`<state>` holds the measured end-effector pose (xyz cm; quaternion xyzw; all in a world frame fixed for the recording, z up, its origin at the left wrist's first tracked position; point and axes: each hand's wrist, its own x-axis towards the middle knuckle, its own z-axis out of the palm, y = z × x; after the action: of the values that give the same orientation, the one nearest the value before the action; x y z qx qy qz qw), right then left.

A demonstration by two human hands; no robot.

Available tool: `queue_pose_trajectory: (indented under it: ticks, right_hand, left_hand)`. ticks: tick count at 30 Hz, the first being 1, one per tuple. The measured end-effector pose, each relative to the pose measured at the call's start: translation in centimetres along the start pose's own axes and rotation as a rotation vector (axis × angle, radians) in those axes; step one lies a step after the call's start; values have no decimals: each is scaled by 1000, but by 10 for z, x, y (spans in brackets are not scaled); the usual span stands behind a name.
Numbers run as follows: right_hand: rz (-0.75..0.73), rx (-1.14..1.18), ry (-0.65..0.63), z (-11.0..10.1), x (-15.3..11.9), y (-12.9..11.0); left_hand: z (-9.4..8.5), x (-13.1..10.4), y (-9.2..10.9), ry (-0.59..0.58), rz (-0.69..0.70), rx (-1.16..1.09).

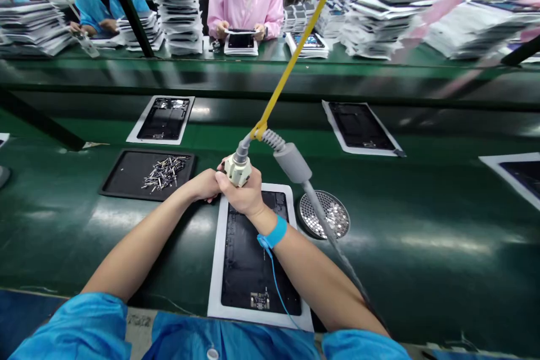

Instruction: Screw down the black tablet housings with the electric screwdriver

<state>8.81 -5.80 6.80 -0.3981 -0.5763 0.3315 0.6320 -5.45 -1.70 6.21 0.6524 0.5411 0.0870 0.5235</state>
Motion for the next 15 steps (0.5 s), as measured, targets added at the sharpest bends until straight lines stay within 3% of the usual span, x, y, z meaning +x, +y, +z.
queue_pose_trajectory:
  ticks: [11,15]
  right_hand:
    - [45,-30,1,2,-4,15]
    - [50,0,15,2,-1,9]
  left_hand:
    - [1,1,0,-13,-17,-15]
    - [0,1,-2,-19,-1,5]
